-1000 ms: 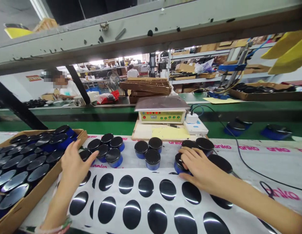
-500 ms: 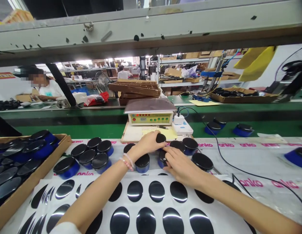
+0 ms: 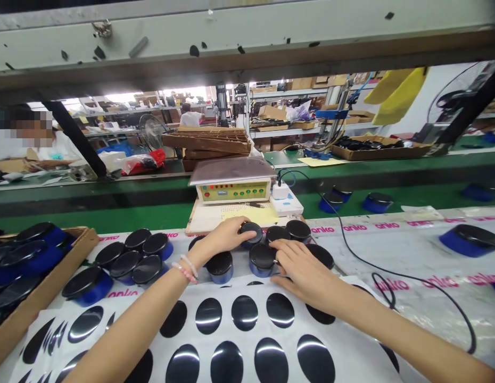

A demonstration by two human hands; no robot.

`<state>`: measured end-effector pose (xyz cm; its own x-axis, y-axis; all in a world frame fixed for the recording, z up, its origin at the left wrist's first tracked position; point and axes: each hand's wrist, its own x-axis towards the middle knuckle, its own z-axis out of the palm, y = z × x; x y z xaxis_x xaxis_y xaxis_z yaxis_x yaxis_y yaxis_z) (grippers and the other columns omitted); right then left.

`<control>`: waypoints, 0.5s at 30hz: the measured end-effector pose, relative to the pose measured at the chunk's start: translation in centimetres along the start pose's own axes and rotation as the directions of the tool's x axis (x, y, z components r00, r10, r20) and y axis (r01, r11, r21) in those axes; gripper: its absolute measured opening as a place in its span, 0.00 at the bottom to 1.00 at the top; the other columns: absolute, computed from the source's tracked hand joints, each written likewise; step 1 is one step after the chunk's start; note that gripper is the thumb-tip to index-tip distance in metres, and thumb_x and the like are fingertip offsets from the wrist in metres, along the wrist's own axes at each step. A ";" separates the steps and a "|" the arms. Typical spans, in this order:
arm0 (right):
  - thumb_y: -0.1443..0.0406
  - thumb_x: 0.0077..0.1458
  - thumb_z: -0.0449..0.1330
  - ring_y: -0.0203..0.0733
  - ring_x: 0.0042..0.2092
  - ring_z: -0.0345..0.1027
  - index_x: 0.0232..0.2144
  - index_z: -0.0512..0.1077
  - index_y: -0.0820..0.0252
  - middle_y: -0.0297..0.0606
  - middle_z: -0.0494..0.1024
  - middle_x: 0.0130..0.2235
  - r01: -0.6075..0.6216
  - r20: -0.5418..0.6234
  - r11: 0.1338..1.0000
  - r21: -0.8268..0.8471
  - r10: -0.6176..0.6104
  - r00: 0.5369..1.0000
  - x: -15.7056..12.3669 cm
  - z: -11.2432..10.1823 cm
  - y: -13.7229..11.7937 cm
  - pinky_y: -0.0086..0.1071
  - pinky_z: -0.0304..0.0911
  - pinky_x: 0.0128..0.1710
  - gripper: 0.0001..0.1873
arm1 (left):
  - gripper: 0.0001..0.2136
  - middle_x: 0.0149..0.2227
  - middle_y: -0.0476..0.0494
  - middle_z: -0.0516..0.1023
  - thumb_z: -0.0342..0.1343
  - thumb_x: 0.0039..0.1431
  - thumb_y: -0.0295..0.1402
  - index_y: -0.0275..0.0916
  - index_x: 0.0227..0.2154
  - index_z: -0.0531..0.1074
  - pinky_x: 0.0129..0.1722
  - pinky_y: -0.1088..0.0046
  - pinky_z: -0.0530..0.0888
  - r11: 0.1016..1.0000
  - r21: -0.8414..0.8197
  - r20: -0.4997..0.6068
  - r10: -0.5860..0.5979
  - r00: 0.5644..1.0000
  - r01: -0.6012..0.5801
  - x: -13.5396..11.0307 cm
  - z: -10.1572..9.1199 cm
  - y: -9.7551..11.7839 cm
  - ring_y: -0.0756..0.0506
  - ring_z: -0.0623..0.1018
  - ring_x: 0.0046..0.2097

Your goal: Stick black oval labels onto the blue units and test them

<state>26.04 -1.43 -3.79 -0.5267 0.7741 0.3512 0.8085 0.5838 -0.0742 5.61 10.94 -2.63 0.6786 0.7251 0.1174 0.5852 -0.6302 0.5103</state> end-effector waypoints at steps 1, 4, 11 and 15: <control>0.68 0.50 0.68 0.56 0.53 0.64 0.28 0.61 0.58 0.49 0.71 0.49 0.005 -0.005 1.000 -0.014 -0.005 1.000 0.2 0.4 -0.1 0.47 0.65 0.48 0.17 | 0.20 0.47 0.38 0.77 0.51 0.64 0.45 0.35 0.50 0.69 0.48 0.59 0.72 1.000 0.006 0.006 -0.015 1.000 0.015 0.3 0.2 0.2 0.42 0.77 0.46; 0.67 0.49 0.69 0.57 0.53 0.63 0.31 0.64 0.59 0.49 0.72 0.49 0.022 -0.021 0.998 -0.055 -0.023 1.000 0.9 1.2 -0.4 0.47 0.65 0.48 0.15 | 0.21 0.45 0.39 0.77 0.49 0.65 0.46 0.36 0.52 0.67 0.47 0.60 0.73 0.999 0.015 0.035 -0.046 0.998 0.046 0.8 0.5 0.8 0.43 0.78 0.44; 0.67 0.58 0.60 0.57 0.47 0.65 0.30 0.62 0.58 0.50 0.71 0.47 0.003 -0.076 0.985 -0.175 -0.016 0.997 -2.0 -0.5 1.4 0.48 0.66 0.41 0.09 | 0.28 0.60 0.33 0.67 0.55 0.56 0.49 0.39 0.55 0.67 0.58 0.56 0.62 0.974 0.098 0.109 -0.213 0.971 0.203 -5.3 -4.7 -1.9 0.32 0.68 0.59; 0.64 0.62 0.51 0.54 0.35 0.64 0.27 0.58 0.56 0.49 0.70 0.37 -0.101 -0.111 0.969 -0.224 0.078 0.991 -4.5 -1.1 3.6 0.44 0.63 0.28 0.11 | 0.28 0.54 0.38 0.74 0.53 0.56 0.52 0.40 0.55 0.67 0.53 0.61 0.68 0.950 0.072 0.173 -0.312 0.934 0.304 -8.0 -6.6 -3.3 0.35 0.74 0.53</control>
<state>31.61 -3.10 -4.61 -0.4298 0.7851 0.4459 0.8958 0.4327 0.1017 -4.68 9.00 0.34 0.5280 0.8260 -0.1972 0.7941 -0.3979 0.4594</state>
